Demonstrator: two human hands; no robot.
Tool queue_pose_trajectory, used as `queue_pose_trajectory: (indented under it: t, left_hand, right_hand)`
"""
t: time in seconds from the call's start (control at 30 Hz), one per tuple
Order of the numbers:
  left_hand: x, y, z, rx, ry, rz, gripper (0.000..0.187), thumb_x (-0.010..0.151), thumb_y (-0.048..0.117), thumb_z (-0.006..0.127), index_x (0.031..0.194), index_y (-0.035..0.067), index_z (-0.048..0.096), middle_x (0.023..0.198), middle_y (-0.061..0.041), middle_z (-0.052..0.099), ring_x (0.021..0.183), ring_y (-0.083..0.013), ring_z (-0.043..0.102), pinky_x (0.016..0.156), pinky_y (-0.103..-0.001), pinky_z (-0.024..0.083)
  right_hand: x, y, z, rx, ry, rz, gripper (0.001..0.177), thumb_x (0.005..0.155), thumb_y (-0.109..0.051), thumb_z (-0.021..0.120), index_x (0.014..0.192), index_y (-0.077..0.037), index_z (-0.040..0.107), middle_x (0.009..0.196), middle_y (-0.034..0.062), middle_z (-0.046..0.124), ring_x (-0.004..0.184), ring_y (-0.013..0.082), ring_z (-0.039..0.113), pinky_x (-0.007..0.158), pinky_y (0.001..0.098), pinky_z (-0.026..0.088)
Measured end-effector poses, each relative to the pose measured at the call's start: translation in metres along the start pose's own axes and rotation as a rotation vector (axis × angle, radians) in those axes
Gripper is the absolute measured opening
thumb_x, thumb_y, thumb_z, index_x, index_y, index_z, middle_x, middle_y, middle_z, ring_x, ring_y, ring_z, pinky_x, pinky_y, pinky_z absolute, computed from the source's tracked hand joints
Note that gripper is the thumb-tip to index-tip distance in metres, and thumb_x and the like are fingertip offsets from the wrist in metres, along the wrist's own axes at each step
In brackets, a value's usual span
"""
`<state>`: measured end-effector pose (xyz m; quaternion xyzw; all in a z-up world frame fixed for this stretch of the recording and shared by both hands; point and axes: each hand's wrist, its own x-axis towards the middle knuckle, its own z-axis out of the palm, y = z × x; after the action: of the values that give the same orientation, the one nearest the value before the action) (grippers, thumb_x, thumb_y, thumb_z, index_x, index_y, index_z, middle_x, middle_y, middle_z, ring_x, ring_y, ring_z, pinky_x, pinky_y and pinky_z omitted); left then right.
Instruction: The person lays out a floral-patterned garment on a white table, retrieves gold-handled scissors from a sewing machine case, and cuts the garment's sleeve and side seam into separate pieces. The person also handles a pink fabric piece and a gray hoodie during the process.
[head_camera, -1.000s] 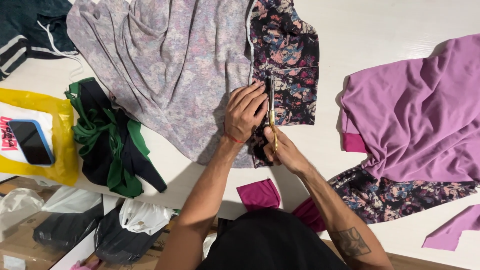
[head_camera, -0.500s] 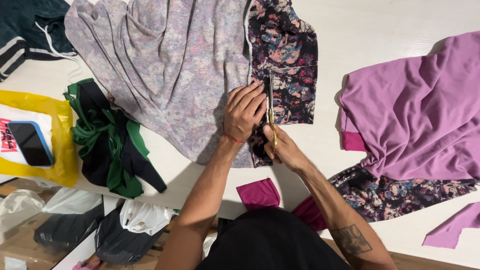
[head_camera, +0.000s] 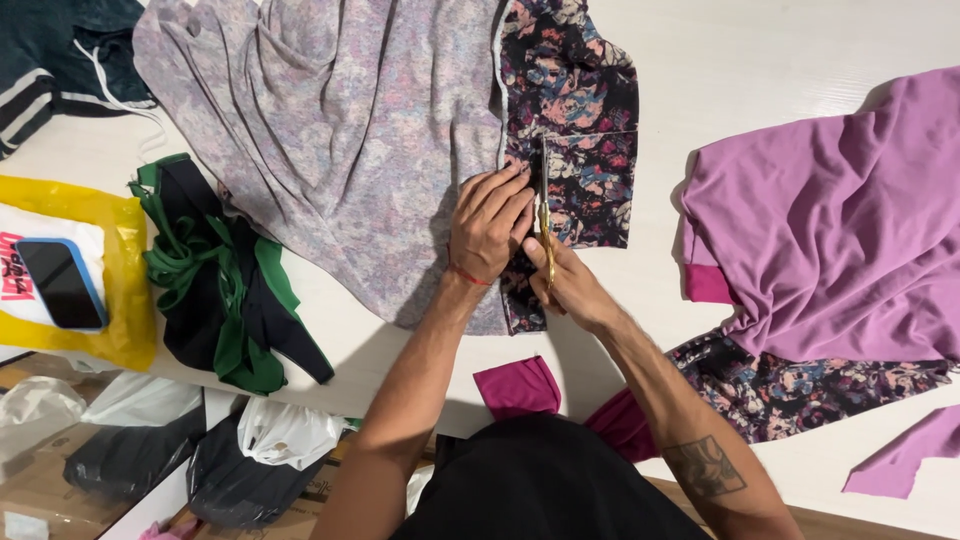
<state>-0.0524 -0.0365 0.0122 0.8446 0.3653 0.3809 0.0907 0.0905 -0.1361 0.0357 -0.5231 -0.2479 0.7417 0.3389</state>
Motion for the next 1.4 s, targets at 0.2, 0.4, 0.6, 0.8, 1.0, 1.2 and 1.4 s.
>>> queue_pose_trajectory:
  t: [0.2, 0.4, 0.6, 0.8, 1.0, 1.2, 1.4]
  left_hand:
    - [-0.005, -0.004, 0.003, -0.007, -0.003, 0.011, 0.011, 0.094, 0.009, 0.082, 0.104, 0.005, 0.080, 0.120, -0.011, 0.079, 0.121, -0.0277, 0.073, 0.107, -0.044, 0.059]
    - [-0.001, -0.002, 0.002, -0.008, 0.030, 0.015, 0.008, 0.096, 0.011, 0.079, 0.101, 0.005, 0.080, 0.116, -0.012, 0.079, 0.118, -0.0286, 0.074, 0.105, -0.044, 0.060]
    - [-0.003, -0.003, 0.004, -0.019, 0.034, 0.001, 0.011, 0.099, 0.014, 0.076, 0.103, 0.004, 0.080, 0.117, -0.012, 0.079, 0.119, -0.0292, 0.074, 0.105, -0.045, 0.060]
    - [-0.003, -0.003, 0.004, -0.026, 0.042, 0.004, 0.016, 0.101, 0.020, 0.075, 0.101, 0.004, 0.079, 0.117, -0.013, 0.079, 0.117, -0.0296, 0.074, 0.104, -0.045, 0.060]
    - [-0.002, -0.003, 0.006, -0.025, 0.053, -0.001, 0.011, 0.098, 0.014, 0.078, 0.099, 0.003, 0.079, 0.114, -0.014, 0.079, 0.116, -0.0303, 0.074, 0.104, -0.046, 0.060]
    - [-0.001, -0.005, 0.005, -0.013, -0.025, -0.094, 0.016, 0.101, 0.016, 0.075, 0.112, 0.005, 0.078, 0.132, -0.014, 0.075, 0.131, -0.0285, 0.068, 0.112, -0.047, 0.054]
    - [0.000, -0.003, -0.007, -0.073, -0.120, -0.152, 0.018, 0.102, 0.004, 0.070, 0.119, -0.001, 0.074, 0.142, -0.018, 0.068, 0.141, -0.0317, 0.060, 0.119, -0.048, 0.050]
  right_hand:
    - [0.006, 0.010, -0.008, 0.063, 0.019, -0.001, 0.047, 0.112, -0.060, 0.047, 0.112, -0.013, 0.052, 0.052, 0.0055, 0.047, 0.030, 0.0141, 0.040, 0.029, 0.0255, 0.032]
    - [0.007, 0.006, -0.007, 0.049, 0.047, -0.033, 0.044, 0.112, -0.054, 0.053, 0.105, -0.010, 0.054, 0.051, 0.0049, 0.045, 0.034, 0.0161, 0.048, 0.029, 0.0255, 0.038]
    - [0.010, -0.019, -0.004, -0.004, 0.035, -0.040, 0.043, 0.113, -0.052, 0.053, 0.107, -0.009, 0.053, 0.050, 0.0048, 0.045, 0.029, 0.0147, 0.041, 0.027, 0.0244, 0.032]
    - [0.026, -0.005, -0.016, 0.018, 0.049, -0.001, 0.054, 0.112, -0.061, 0.049, 0.118, -0.007, 0.053, 0.053, 0.0021, 0.042, 0.030, 0.0125, 0.038, 0.026, 0.0252, 0.032]
    - [0.026, -0.010, -0.015, 0.043, 0.060, -0.003, 0.058, 0.111, -0.064, 0.048, 0.119, -0.006, 0.052, 0.053, 0.0015, 0.043, 0.031, 0.0114, 0.038, 0.027, 0.0240, 0.030]
    - [0.019, -0.014, -0.016, 0.053, 0.059, 0.011, 0.055, 0.110, -0.063, 0.053, 0.118, -0.008, 0.053, 0.053, 0.0026, 0.046, 0.033, 0.0100, 0.040, 0.028, 0.0224, 0.032]
    - [-0.043, 0.029, -0.022, -0.078, -0.127, 0.159, 0.095, 0.096, -0.092, 0.028, 0.129, -0.008, 0.056, 0.060, -0.0018, 0.048, 0.045, 0.0060, 0.039, 0.039, 0.0182, 0.032]
